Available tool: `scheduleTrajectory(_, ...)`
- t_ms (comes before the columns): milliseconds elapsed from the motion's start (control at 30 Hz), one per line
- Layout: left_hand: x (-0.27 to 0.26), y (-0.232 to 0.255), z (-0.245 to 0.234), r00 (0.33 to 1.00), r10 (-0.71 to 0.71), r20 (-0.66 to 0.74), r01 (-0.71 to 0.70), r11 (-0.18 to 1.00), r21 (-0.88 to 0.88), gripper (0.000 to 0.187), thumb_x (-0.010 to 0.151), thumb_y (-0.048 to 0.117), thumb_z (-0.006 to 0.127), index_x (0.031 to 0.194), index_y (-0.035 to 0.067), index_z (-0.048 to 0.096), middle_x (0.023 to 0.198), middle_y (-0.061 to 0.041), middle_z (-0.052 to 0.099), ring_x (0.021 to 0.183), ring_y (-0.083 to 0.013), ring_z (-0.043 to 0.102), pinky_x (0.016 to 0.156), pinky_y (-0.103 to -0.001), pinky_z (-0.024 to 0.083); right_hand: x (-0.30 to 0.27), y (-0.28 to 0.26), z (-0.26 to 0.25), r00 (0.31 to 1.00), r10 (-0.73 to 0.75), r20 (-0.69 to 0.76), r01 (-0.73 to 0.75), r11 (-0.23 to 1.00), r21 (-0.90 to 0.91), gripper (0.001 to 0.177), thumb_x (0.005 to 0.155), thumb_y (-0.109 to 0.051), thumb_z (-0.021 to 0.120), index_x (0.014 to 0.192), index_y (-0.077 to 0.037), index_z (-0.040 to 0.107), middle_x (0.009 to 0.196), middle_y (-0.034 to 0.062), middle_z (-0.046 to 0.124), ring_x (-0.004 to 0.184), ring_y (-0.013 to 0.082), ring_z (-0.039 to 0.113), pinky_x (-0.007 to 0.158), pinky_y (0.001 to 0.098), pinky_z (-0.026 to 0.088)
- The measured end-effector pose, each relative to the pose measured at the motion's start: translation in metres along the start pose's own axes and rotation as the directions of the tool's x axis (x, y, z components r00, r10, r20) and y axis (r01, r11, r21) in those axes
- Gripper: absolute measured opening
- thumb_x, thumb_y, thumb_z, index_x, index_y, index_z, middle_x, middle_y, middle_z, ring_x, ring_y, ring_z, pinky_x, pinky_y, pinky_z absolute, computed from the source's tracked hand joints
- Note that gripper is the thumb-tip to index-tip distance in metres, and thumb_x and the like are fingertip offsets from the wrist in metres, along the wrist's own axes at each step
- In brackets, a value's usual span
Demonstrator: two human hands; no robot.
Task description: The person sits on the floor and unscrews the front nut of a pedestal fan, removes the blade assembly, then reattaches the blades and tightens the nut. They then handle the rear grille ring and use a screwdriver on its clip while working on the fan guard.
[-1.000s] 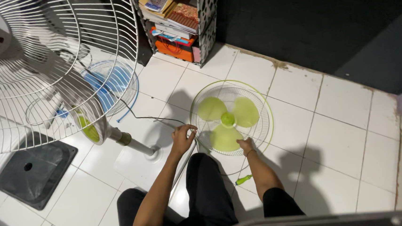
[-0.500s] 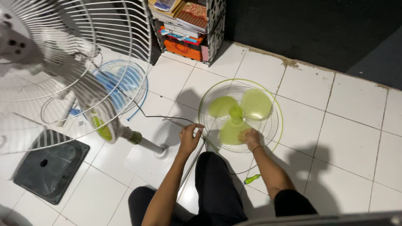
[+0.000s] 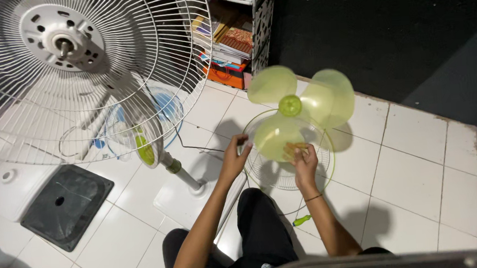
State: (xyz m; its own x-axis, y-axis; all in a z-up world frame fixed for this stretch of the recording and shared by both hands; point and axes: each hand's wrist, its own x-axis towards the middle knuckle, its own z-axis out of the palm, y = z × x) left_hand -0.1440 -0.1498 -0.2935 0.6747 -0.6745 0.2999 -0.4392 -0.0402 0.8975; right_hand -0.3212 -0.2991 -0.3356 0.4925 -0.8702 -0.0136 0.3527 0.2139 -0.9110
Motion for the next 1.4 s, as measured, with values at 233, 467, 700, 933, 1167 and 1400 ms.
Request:
scheduleTrajectory(233, 0.001, 0.112, -0.015, 0.973, 0.231, 0.024, -0.227, 0.923, 0.311, 0.072, 0.089, 0.043, 0.077, 0.143, 0.006, 0.047, 0.143, -0.019, 0.054, 0.134, -0.0373, 0.049, 0.114, -0.051, 0.035, -0.03, -0.037, 0.044, 0.989, -0.147, -0.031, 0.149, 0.988, 0.041, 0.018, 0.105, -0.011, 0.056, 0.121, -0.004, 0.048, 0.118, 0.0177, 0.069, 0.103, 0.0199, 0.07, 0.078, 0.0326, 0.061)
scheduleTrajectory(467, -0.012, 0.163, -0.032, 0.83, 0.454, 0.325, -0.558, 0.671, 0.488, 0.106, 0.067, 0.05, 0.083, 0.152, 0.008, 0.035, 0.158, -0.024, 0.028, 0.144, -0.0447, 0.029, 0.114, -0.059, 0.024, -0.051, -0.084, 0.074, 0.98, -0.184, 0.072, 0.16, 0.952, 0.262, 0.02, 0.107, -0.01, 0.059, 0.125, -0.005, 0.05, 0.112, 0.0129, 0.07, 0.085, 0.0142, 0.063, 0.062, 0.0266, 0.051)
scheduleTrajectory(700, -0.02, 0.167, -0.038, 0.767, 0.58, 0.275, -0.588, 0.463, 0.664, 0.074, 0.087, -0.003, 0.06, 0.157, 0.013, 0.042, 0.164, -0.01, 0.038, 0.153, -0.0317, 0.035, 0.125, -0.056, 0.025, -0.077, -0.126, 0.08, 0.929, -0.3, 0.215, 0.238, 0.932, 0.272, 0.027, 0.106, -0.011, 0.06, 0.129, -0.002, 0.049, 0.117, 0.0113, 0.07, 0.101, 0.0133, 0.068, 0.083, 0.0267, 0.055)
scheduleTrajectory(933, -0.043, 0.19, -0.055, 0.716, 0.696, 0.047, -0.637, 0.625, 0.451, 0.072, 0.075, -0.016, 0.053, 0.144, 0.005, 0.056, 0.151, -0.014, 0.056, 0.146, -0.0338, 0.049, 0.126, -0.058, 0.03, -0.093, -0.131, 0.076, 0.811, -0.443, 0.381, 0.354, 0.892, 0.282, 0.059, 0.096, -0.021, 0.072, 0.145, 0.001, 0.048, 0.13, 0.0108, 0.065, 0.118, 0.0133, 0.062, 0.104, 0.0273, 0.049)
scheduleTrajectory(1167, -0.064, 0.218, -0.075, 0.781, 0.603, -0.161, -0.595, 0.797, 0.097, 0.054, 0.092, -0.017, 0.057, 0.143, 0.002, 0.057, 0.148, -0.015, 0.059, 0.142, -0.0304, 0.058, 0.122, -0.045, 0.046, -0.083, -0.16, 0.094, 0.71, -0.682, 0.175, 0.691, 0.723, 0.018, 0.045, 0.103, -0.005, 0.069, 0.142, 0.003, 0.048, 0.136, 0.0154, 0.065, 0.129, 0.0247, 0.064, 0.113, 0.0381, 0.052)
scheduleTrajectory(1400, -0.089, 0.212, -0.097, 0.745, 0.65, -0.149, -0.612, 0.755, 0.234, 0.054, 0.087, -0.01, 0.061, 0.14, 0.0, 0.058, 0.145, -0.017, 0.06, 0.141, -0.0333, 0.056, 0.121, -0.047, 0.041, -0.064, -0.183, 0.128, 0.687, -0.659, 0.305, 0.606, 0.752, 0.26, 0.059, 0.101, -0.005, 0.068, 0.152, 0.0, 0.038, 0.151, 0.0097, 0.052, 0.14, 0.023, 0.053, 0.116, 0.0414, 0.052)
